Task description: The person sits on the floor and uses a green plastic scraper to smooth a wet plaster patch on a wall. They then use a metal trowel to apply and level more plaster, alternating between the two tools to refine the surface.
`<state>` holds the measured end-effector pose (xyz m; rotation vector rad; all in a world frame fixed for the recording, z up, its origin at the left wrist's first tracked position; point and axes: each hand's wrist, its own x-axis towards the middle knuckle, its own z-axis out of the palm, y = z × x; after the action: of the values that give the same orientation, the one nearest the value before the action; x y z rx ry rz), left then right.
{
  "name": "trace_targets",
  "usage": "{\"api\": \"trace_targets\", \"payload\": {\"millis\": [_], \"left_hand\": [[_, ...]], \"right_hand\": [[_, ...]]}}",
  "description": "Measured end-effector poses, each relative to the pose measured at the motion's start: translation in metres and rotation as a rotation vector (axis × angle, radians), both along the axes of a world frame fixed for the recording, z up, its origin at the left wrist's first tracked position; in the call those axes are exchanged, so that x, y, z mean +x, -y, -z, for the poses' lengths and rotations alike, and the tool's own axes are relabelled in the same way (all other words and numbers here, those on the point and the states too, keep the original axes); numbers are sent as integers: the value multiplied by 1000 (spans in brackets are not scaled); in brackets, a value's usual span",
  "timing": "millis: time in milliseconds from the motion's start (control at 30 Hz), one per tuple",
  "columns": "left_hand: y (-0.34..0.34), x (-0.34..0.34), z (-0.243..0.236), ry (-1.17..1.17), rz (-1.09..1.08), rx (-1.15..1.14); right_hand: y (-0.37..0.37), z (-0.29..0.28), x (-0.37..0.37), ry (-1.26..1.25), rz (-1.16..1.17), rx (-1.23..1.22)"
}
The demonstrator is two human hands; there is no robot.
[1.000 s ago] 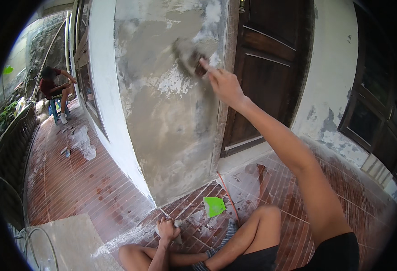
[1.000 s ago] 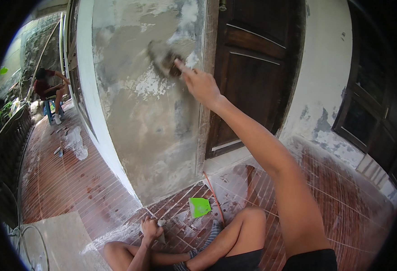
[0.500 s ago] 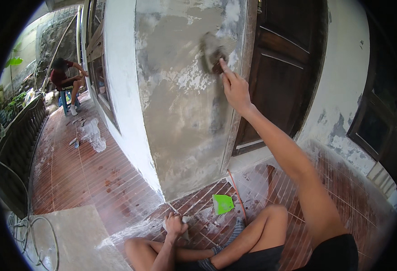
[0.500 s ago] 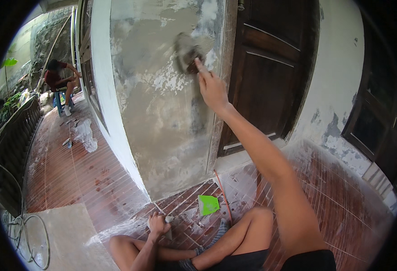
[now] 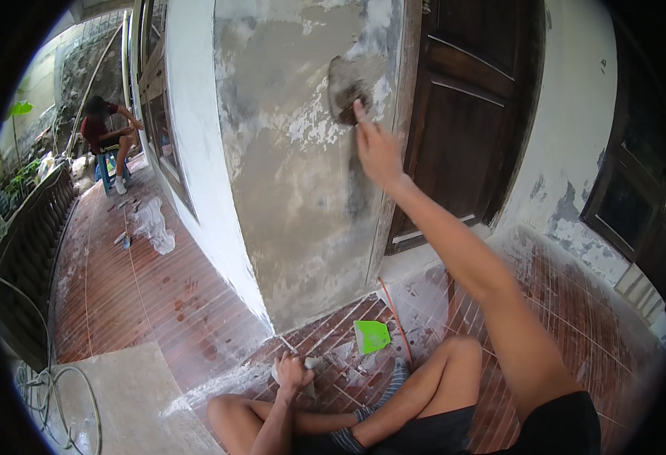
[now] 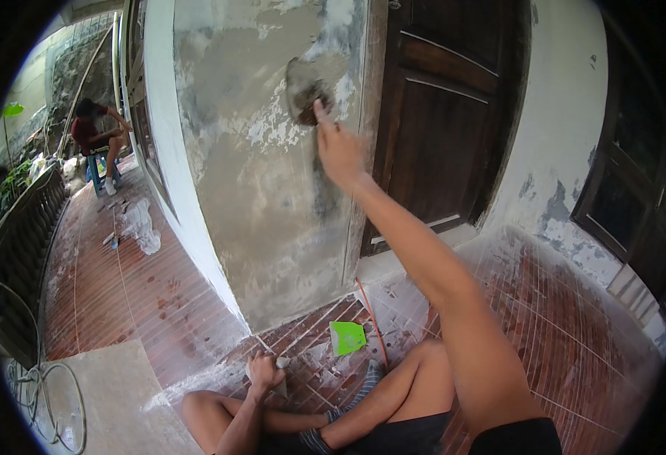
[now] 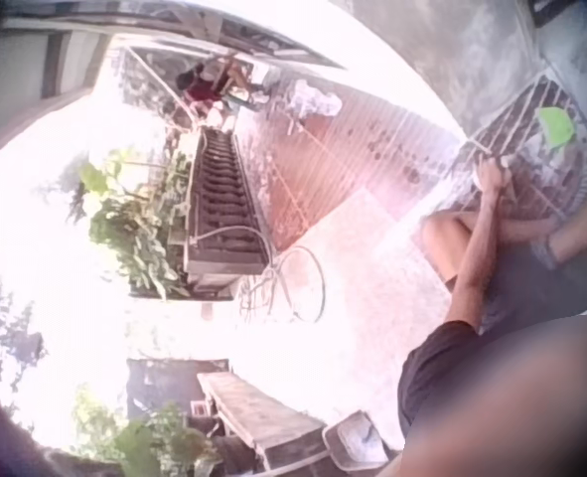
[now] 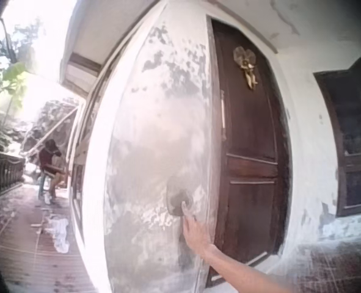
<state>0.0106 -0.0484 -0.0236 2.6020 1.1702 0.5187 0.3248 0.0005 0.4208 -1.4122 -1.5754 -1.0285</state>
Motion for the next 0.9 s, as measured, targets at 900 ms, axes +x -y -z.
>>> {"api": "trace_targets", "payload": {"millis": [900], "left_hand": [[-5, -3, 7, -31, 45, 35]], "right_hand": [[13, -93, 39, -222, 18, 106]]}}
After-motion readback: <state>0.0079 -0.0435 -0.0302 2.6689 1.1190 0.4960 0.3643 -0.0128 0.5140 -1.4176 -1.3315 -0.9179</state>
